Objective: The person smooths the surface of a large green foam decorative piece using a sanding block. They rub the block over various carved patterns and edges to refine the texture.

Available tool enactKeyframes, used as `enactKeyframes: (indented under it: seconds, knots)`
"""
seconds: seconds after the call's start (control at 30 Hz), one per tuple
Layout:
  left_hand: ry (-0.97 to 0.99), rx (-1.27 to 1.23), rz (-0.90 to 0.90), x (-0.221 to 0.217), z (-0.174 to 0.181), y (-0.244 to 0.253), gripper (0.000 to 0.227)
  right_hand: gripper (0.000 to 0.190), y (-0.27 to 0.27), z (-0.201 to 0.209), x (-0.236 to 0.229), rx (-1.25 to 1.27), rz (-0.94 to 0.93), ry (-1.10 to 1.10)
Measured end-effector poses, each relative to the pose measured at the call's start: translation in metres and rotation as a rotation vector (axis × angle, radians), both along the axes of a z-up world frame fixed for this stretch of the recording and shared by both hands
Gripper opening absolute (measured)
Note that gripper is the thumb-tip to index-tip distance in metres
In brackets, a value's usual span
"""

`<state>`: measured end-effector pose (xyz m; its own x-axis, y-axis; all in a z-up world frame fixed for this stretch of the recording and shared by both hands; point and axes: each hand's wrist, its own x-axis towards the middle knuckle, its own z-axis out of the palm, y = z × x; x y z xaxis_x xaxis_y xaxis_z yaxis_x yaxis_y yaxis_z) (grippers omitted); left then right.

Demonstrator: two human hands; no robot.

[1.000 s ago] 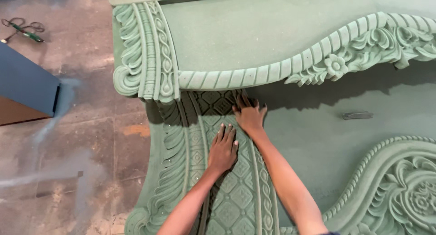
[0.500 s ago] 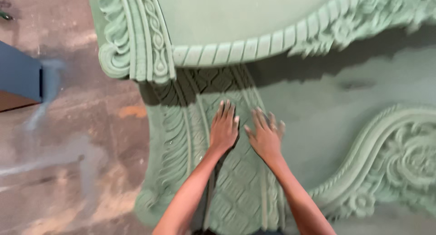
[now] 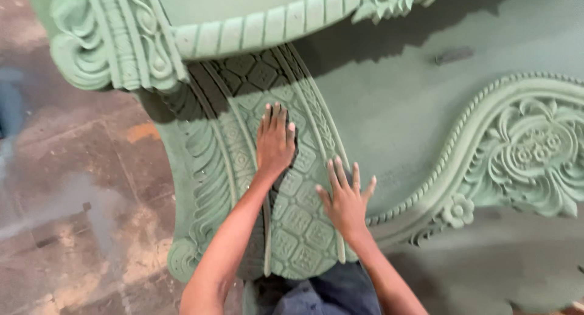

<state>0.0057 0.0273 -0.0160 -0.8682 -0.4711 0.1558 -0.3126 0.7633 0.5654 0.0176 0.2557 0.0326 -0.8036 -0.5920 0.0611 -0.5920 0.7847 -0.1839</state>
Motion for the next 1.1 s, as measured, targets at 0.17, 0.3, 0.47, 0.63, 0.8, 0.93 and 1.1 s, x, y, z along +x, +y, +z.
enactKeyframes:
  seconds: [0.17,0.3,0.47,0.63,0.8,0.93,1.1]
  knots:
    - [-0.036,-0.016,-0.018,-0.001,0.004,-0.003,0.050,0.071,-0.020,-0.003,-0.016,-0.049,-0.011,-0.002]
    - [-0.016,-0.015,-0.044,0.005,0.001,0.000,0.049,0.069,-0.046,-0.011,-0.050,-0.041,0.010,0.021]
    - [-0.021,-0.030,-0.048,0.003,-0.005,-0.002,0.046,0.076,0.046,0.015,0.065,0.048,-0.079,-0.035]
    - [-0.009,-0.063,-0.048,0.003,-0.005,-0.003,0.047,0.073,0.038,0.008,0.058,0.042,-0.114,-0.065]
    - [-0.039,-0.080,-0.065,0.007,-0.015,0.000,0.047,0.071,0.034,0.005,0.057,0.059,-0.122,-0.070]
    - [0.002,-0.075,-0.080,-0.001,-0.008,-0.003,0.048,0.075,0.067,0.026,0.110,0.114,-0.156,-0.052]
    - [-0.007,-0.062,-0.085,0.004,-0.006,-0.003,0.047,0.071,0.055,0.003,0.094,0.082,-0.169,-0.030]
